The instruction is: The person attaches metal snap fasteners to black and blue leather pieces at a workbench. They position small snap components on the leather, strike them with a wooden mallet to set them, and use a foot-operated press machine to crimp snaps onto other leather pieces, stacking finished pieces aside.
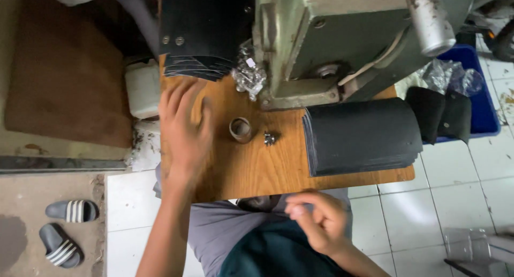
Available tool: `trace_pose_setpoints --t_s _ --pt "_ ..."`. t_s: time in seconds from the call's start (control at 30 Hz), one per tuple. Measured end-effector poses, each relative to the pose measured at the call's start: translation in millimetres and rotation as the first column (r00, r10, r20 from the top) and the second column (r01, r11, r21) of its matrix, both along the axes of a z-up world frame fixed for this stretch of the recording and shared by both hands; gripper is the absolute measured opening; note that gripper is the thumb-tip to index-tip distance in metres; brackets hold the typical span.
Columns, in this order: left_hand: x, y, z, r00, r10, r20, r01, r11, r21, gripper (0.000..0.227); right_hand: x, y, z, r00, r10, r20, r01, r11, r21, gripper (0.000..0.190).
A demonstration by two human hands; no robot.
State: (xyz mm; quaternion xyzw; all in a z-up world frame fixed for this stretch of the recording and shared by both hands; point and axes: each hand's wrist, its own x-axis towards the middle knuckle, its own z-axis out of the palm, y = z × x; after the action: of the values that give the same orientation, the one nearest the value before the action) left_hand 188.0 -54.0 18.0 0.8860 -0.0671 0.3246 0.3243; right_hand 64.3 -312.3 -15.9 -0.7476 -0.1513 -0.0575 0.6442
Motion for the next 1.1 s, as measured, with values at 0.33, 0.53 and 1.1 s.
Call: trace_pose_setpoints --t_s 0.33,0.53,1.1 --pt "-98 -104 -24 0.971 -0.24 -0.014 0.238 0.968 -0.084 0.034 52 -108 3 0.732 -0.478 0.486 0.681 0.498 -0.536 0.029" --pt "-87 -150 -28 0.8 -0.426 -0.423 0.329 0.9 -0.284 0.059 53 -130 -6 0.78 -0.535 0.323 0.592 0.468 -0.656 0.047" --pt "-108 -140 -10 0.832 -0.512 -0.214 0.232 0.672 -0.704 0.048 31 -107 4 0.785 -0.58 -0.219 0.616 0.687 0.387 0.024"
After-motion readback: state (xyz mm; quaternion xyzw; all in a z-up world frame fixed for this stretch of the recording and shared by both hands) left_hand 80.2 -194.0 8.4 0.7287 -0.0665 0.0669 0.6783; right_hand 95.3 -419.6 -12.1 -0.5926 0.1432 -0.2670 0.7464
